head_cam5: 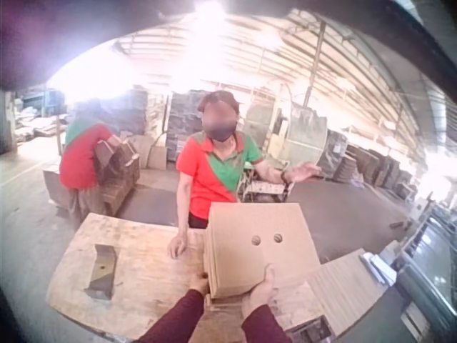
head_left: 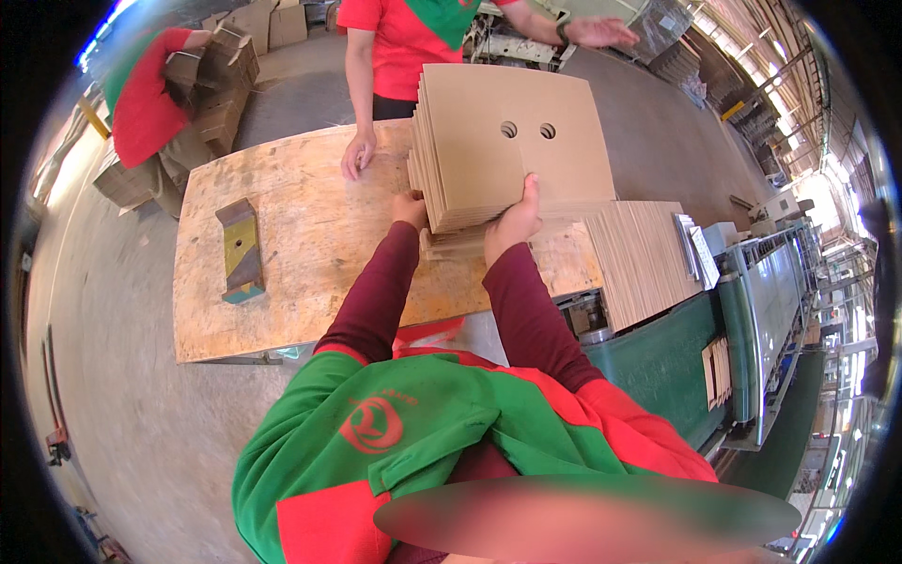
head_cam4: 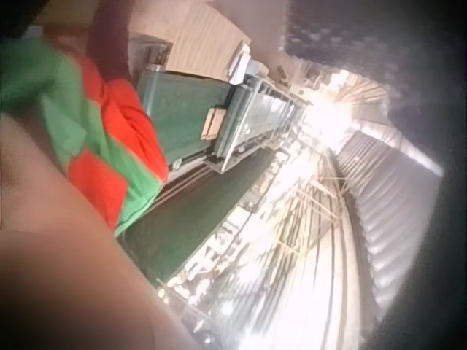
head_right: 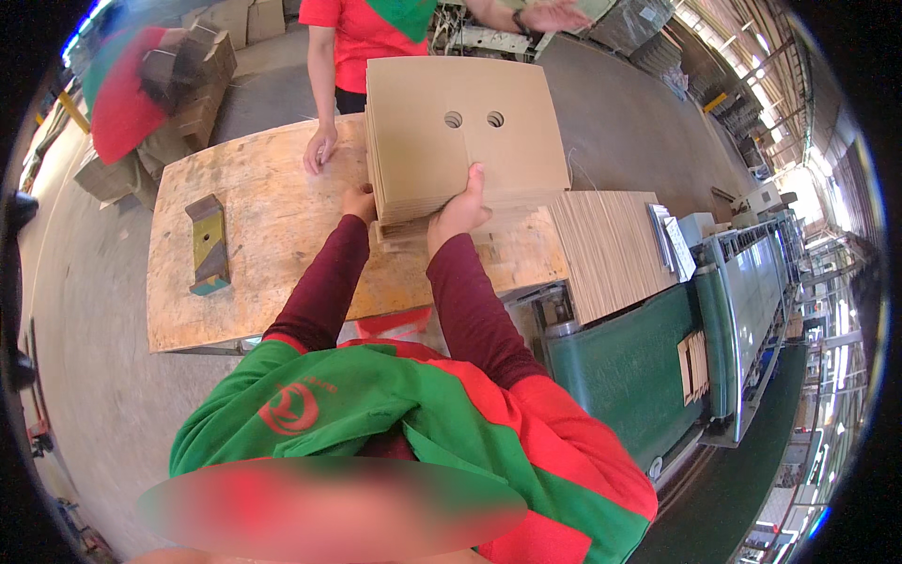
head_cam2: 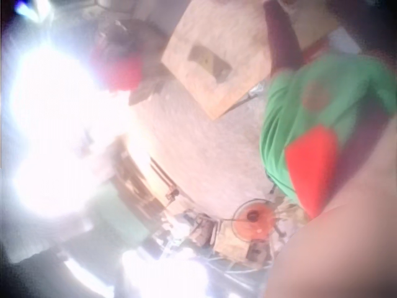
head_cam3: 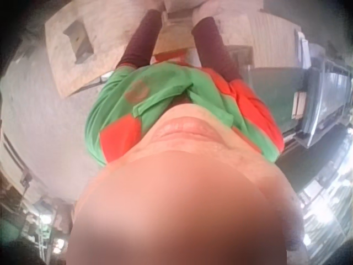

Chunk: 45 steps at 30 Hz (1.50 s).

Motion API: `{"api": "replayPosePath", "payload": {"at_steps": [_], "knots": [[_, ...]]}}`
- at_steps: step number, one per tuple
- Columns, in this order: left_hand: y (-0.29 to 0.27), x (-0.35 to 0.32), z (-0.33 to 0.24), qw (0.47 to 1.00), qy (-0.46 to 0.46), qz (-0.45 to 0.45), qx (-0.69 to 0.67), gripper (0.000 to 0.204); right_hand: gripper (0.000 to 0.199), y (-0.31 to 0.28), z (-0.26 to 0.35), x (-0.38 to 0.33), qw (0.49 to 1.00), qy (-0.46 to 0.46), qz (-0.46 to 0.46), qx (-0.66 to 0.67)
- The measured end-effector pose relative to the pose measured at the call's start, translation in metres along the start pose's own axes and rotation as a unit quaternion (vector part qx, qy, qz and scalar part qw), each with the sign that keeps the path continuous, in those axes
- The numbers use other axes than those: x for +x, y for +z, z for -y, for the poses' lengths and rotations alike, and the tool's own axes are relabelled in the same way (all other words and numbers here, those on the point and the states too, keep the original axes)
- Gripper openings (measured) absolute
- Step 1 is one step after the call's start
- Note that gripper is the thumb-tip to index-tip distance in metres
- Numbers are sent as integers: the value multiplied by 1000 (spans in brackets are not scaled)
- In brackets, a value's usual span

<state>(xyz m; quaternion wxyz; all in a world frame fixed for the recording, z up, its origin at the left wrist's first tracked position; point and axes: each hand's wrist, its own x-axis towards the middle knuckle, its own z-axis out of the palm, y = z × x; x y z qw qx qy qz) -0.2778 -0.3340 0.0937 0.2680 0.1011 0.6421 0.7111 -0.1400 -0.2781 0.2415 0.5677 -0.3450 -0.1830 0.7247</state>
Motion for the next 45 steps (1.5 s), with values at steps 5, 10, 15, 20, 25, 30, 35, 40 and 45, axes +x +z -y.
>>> {"api": "replayPosePath", "payload": {"at_steps": [5, 10, 15, 20, 25, 30, 35, 40, 45], "knots": [[4, 17, 23, 997, 1, -14, 79, 25, 55, -13, -9, 16, 998, -14, 18, -59], [-5, 20, 53, 1000, 2, 8, -3, 21, 53, -35, -26, 33, 996, 61, 49, -35], [-15, -14, 54, 991, -68, -49, -109, 15, 51, -55, -35, 47, 992, 88, 88, -21], [-62, -76, 71, 991, -33, -94, 90, 15, 53, -56, -20, 43, 979, 144, 121, -73], [-107, -113, 108, 854, 223, -58, 466, 26, 57, -43, -9, 33, 968, 169, 13, -183], [-107, -121, 103, 803, 239, -26, 545, 27, 70, -41, -13, 60, 986, 34, 31, -161], [-100, -122, 91, 806, 209, -7, 553, 25, 91, -46, -10, 101, 987, -45, -57, -141], [-98, -122, 95, 791, 234, -25, 564, 22, 90, -35, 17, 97, 994, 63, -59, -62], [-89, -125, 98, 789, 218, 21, 574, 21, 78, -42, 65, 79, 992, 106, 18, -65]]}}
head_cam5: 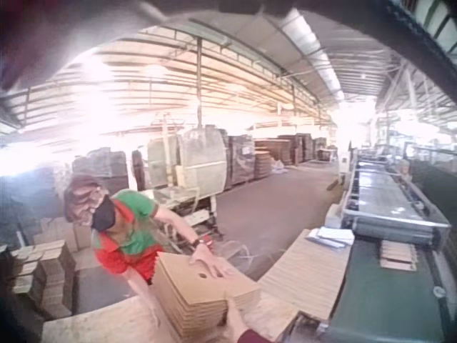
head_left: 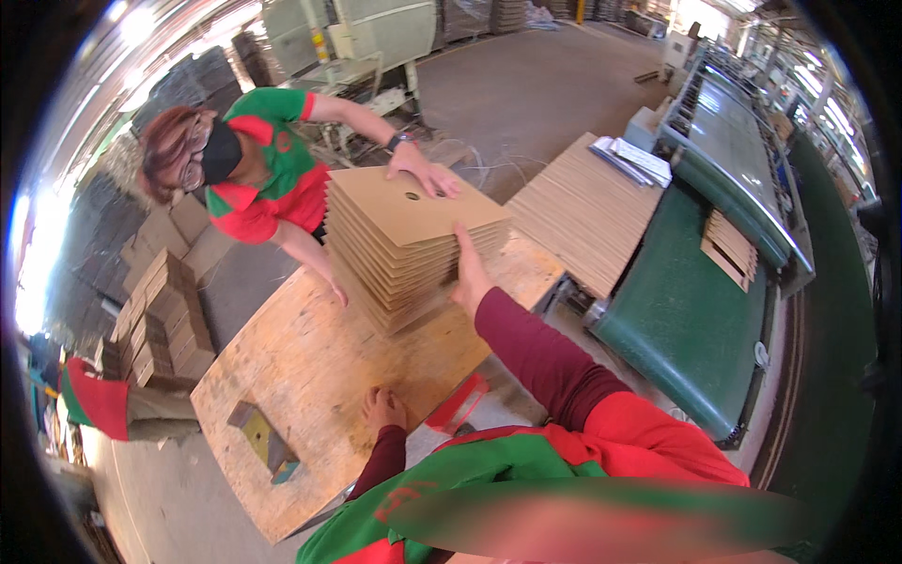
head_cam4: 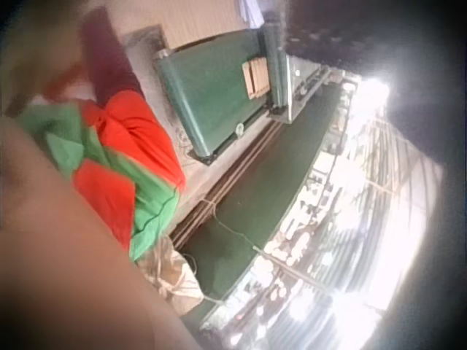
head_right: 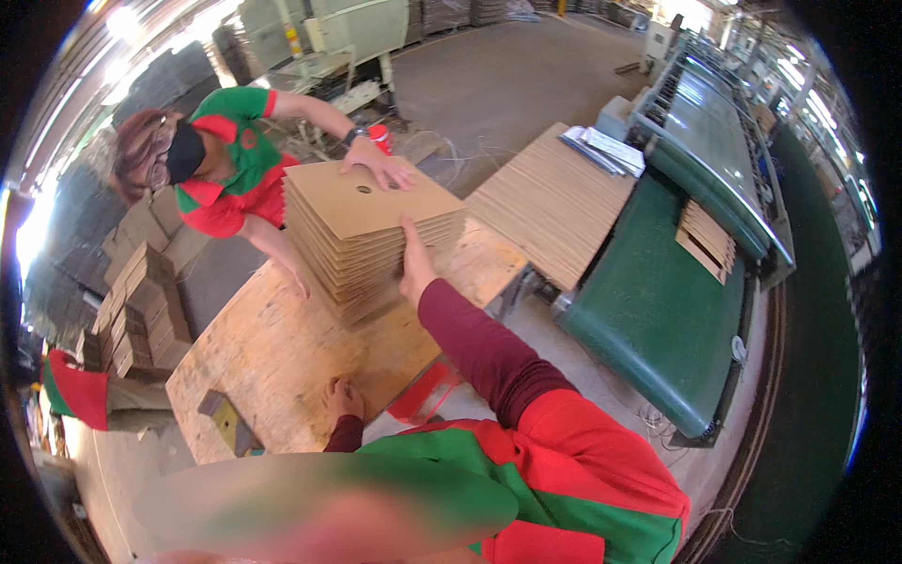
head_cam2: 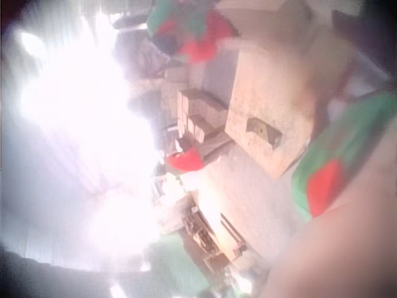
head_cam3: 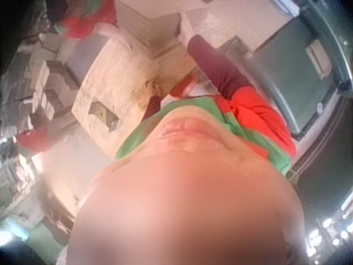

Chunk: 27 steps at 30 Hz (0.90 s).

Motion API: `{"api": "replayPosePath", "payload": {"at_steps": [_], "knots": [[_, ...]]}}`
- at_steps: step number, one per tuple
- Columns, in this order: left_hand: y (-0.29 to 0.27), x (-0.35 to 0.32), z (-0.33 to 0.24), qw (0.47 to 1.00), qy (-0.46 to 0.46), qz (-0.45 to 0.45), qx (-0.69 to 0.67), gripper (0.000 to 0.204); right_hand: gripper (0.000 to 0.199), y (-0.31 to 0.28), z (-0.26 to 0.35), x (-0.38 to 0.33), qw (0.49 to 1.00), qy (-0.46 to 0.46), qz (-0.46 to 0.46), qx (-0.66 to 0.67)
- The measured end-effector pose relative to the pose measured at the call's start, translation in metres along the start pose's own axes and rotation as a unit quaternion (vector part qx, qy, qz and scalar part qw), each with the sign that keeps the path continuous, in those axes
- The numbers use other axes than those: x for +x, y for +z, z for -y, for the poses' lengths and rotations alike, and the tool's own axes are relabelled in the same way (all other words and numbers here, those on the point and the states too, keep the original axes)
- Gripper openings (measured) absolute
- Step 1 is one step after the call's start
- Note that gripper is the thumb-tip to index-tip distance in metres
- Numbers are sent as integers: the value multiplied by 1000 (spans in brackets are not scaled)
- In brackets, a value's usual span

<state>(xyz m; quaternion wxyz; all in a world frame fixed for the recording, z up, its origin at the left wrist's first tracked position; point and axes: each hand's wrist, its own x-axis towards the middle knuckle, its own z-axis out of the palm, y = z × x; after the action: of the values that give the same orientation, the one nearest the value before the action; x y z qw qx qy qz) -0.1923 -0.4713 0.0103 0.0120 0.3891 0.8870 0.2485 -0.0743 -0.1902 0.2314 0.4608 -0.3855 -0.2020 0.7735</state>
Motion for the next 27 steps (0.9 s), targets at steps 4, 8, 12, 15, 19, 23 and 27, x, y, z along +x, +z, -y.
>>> {"api": "replayPosePath", "payload": {"at_steps": [4, 8, 12, 15, 19, 23, 27], "knots": [[32, -5, -50, 998, 56, -17, -2, 24, 59, -52, 10, -6, 994, 84, -55, -40], [85, 10, -136, 984, 157, 89, 10, 29, 51, -147, 0, -1, 985, 147, 20, -83], [132, 25, -227, 954, 239, 164, -82, 35, 47, -280, 10, -18, 974, 191, -8, -119], [177, 46, -289, 947, 265, 182, -7, 40, 47, -408, 39, -52, 961, 195, -84, -178], [249, 122, -346, 914, 229, 303, 140, 62, 39, -595, 89, -126, 868, 61, -208, -447], [283, 176, -355, 853, 414, 315, 47, 66, 43, -747, 120, -267, 655, 29, -528, -540], [286, 186, -367, 850, 336, 341, 218, 58, 35, -803, 68, -418, 560, 208, -729, -335]]}}
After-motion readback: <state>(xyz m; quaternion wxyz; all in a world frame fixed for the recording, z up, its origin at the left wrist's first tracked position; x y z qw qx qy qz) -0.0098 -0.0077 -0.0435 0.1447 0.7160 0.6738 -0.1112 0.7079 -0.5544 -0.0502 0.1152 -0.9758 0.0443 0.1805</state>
